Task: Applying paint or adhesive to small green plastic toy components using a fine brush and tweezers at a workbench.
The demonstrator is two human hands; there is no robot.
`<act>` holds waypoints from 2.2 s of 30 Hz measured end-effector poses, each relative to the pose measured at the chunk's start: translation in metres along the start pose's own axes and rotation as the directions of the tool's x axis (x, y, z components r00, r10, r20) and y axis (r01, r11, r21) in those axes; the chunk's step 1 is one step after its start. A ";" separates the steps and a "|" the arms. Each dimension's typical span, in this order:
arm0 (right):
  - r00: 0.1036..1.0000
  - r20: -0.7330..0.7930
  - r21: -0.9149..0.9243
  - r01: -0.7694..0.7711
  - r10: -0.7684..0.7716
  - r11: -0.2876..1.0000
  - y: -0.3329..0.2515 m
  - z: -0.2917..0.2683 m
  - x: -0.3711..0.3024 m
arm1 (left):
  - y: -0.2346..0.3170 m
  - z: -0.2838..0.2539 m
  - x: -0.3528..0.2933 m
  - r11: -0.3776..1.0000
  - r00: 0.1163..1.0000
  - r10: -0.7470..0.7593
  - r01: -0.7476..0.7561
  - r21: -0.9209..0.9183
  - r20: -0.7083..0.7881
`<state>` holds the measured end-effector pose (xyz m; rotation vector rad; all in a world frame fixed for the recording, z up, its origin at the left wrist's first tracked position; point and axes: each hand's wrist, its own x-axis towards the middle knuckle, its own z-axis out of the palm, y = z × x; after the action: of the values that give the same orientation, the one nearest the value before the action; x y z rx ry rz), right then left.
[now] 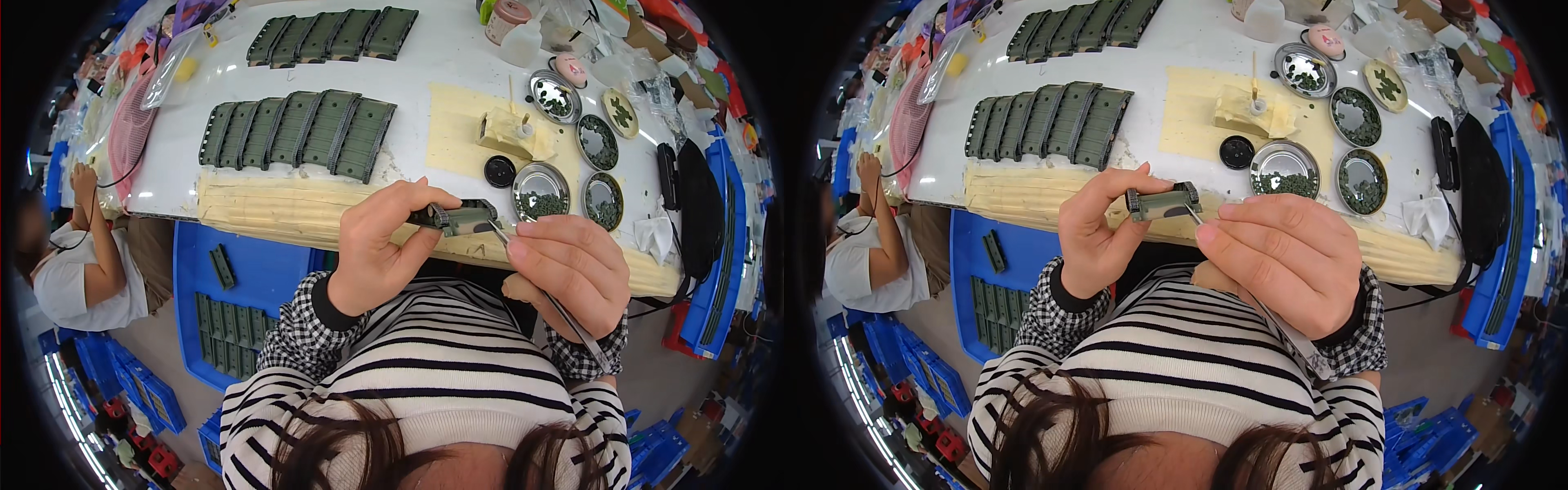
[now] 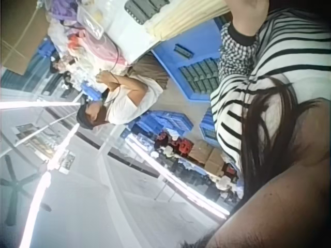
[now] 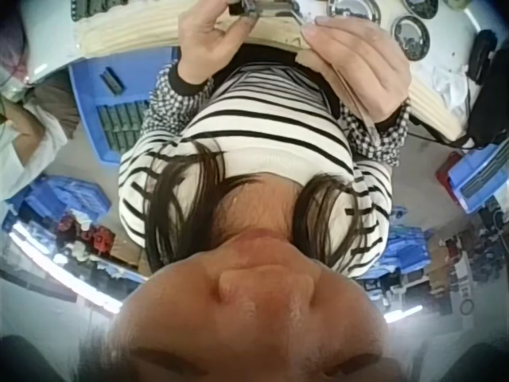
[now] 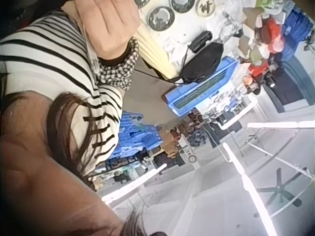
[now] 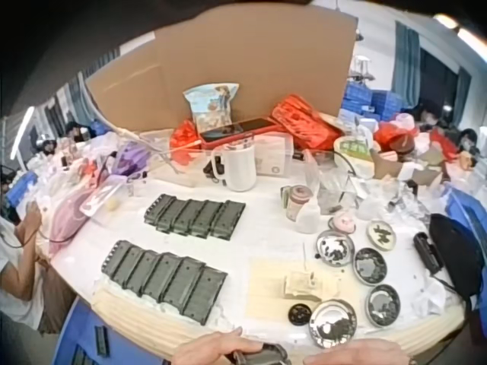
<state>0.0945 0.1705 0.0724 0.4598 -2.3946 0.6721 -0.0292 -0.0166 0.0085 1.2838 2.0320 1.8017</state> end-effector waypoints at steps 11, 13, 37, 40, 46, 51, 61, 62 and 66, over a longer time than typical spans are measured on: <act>0.999 0.034 -0.007 -0.002 0.003 1.000 0.002 0.001 -0.001 | -0.003 0.003 -0.003 0.992 0.995 -0.101 0.100 -0.075 -0.010; 1.000 -0.011 0.023 -0.025 0.025 0.999 0.002 0.000 -0.001 | -0.002 0.003 -0.002 0.975 0.985 -0.174 0.172 -0.139 -0.002; 0.775 -0.217 -0.226 -0.631 0.593 0.742 0.117 -0.047 -0.052 | 0.008 0.018 0.004 0.244 0.795 -0.466 0.538 -0.807 0.389; 0.795 -0.107 -0.234 -0.604 0.597 0.762 0.143 -0.045 -0.051 | -0.005 0.018 0.005 0.025 0.824 -0.317 0.502 -0.864 0.470; 0.737 0.134 -0.230 -0.627 0.663 0.744 0.168 -0.039 -0.042 | 0.012 0.009 0.003 -0.083 0.776 -0.403 0.497 -0.864 0.485; 0.738 0.191 -0.288 -0.588 0.647 0.756 0.170 -0.041 -0.037 | 0.004 0.005 -0.008 0.103 0.770 -0.450 0.547 -0.831 0.452; 0.803 0.197 -0.357 -0.476 0.563 0.804 0.159 -0.035 -0.033 | 0.005 0.005 -0.010 0.504 0.805 -0.520 0.560 -0.657 0.286; 0.793 0.213 -0.374 -0.473 0.570 0.798 0.162 -0.039 -0.034 | 0.008 0.006 -0.007 0.464 0.779 -0.555 0.581 -0.669 0.292; 0.899 -0.040 -0.284 -0.429 0.436 0.858 0.152 -0.053 -0.035 | 0.013 0.006 -0.004 0.402 0.763 -0.558 0.592 -0.698 0.326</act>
<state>0.0748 0.3289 0.0330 -0.2064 -2.5887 0.4892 -0.0166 -0.0158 0.0164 0.2649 1.1224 1.8619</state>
